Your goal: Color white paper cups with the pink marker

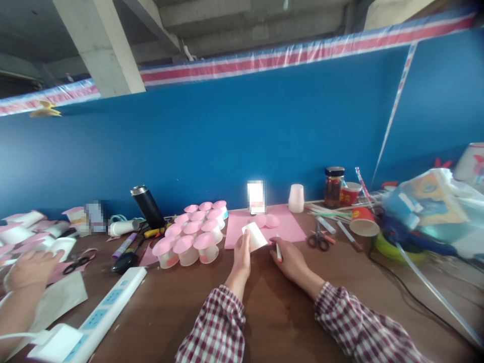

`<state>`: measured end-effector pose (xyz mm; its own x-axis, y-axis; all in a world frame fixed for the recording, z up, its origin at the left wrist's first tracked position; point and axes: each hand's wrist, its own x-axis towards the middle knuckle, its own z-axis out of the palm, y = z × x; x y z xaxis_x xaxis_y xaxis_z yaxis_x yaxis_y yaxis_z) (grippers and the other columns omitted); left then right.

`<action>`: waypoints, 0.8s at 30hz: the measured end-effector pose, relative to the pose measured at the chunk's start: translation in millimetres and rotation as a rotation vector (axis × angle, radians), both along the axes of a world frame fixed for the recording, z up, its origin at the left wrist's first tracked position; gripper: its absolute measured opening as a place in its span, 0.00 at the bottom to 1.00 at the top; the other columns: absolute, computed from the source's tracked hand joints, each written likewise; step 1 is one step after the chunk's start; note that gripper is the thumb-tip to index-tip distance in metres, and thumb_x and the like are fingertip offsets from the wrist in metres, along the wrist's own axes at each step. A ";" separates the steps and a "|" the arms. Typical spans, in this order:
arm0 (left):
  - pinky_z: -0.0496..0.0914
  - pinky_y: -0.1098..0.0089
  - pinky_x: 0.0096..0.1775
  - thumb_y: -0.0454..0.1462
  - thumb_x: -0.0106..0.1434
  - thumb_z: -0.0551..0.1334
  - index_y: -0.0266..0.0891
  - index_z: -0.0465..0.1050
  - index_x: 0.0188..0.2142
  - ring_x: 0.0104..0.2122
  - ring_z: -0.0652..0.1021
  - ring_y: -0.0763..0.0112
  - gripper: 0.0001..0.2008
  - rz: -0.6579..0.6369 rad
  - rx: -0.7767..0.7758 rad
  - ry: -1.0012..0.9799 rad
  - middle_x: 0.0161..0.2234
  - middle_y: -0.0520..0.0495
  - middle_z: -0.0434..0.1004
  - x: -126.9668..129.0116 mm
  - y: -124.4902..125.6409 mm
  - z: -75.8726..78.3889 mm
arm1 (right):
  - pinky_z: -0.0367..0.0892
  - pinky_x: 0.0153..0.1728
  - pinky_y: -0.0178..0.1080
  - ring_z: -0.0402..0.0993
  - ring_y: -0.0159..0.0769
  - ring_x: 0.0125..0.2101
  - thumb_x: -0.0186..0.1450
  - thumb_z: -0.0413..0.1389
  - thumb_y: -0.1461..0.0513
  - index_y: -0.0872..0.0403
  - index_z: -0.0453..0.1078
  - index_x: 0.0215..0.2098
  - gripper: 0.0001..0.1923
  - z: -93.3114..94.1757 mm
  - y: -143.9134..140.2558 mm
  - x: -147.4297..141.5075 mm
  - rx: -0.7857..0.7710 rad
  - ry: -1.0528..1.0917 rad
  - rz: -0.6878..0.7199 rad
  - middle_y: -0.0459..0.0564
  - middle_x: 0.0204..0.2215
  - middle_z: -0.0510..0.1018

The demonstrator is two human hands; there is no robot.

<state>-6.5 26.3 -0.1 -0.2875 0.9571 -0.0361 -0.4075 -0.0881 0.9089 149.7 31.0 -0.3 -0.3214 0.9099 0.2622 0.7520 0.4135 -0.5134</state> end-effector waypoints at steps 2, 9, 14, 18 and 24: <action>0.68 0.71 0.28 0.57 0.54 0.63 0.34 0.73 0.35 0.25 0.74 0.70 0.26 0.006 0.003 0.001 0.26 0.47 0.75 0.5 -0.5 0.7 | 0.64 0.44 0.39 0.74 0.45 0.46 0.64 0.53 0.63 0.56 0.67 0.54 0.19 -0.3 0.2 -0.2 -0.002 0.000 -0.002 0.55 0.45 0.79; 0.68 0.69 0.29 0.58 0.51 0.65 0.35 0.72 0.33 0.27 0.75 0.67 0.27 0.026 -0.020 -0.003 0.25 0.48 0.74 0.3 -0.5 0.0 | 0.64 0.46 0.39 0.74 0.45 0.47 0.64 0.53 0.64 0.55 0.67 0.54 0.19 -0.8 0.3 -0.4 -0.004 -0.005 -0.007 0.55 0.46 0.79; 0.68 0.69 0.29 0.58 0.52 0.64 0.34 0.73 0.36 0.28 0.75 0.67 0.28 0.012 -0.012 0.000 0.28 0.46 0.76 0.4 -0.7 0.0 | 0.64 0.45 0.39 0.74 0.45 0.47 0.64 0.53 0.64 0.56 0.67 0.54 0.19 -0.5 0.2 -0.4 -0.001 -0.004 -0.007 0.55 0.46 0.79; 0.69 0.69 0.30 0.57 0.53 0.63 0.34 0.73 0.36 0.29 0.76 0.66 0.27 0.007 -0.005 0.006 0.28 0.45 0.76 0.2 0.0 -0.5 | 0.64 0.45 0.39 0.74 0.45 0.46 0.64 0.53 0.64 0.56 0.67 0.54 0.19 -1.1 0.4 -0.4 0.002 -0.003 -0.003 0.55 0.46 0.79; 0.69 0.69 0.32 0.58 0.53 0.64 0.33 0.73 0.37 0.30 0.76 0.65 0.28 0.007 -0.011 0.008 0.30 0.44 0.77 -0.9 0.4 -1.1 | 0.64 0.45 0.39 0.74 0.45 0.46 0.64 0.53 0.64 0.56 0.67 0.54 0.19 -0.5 0.1 -0.8 0.003 0.001 0.001 0.55 0.46 0.79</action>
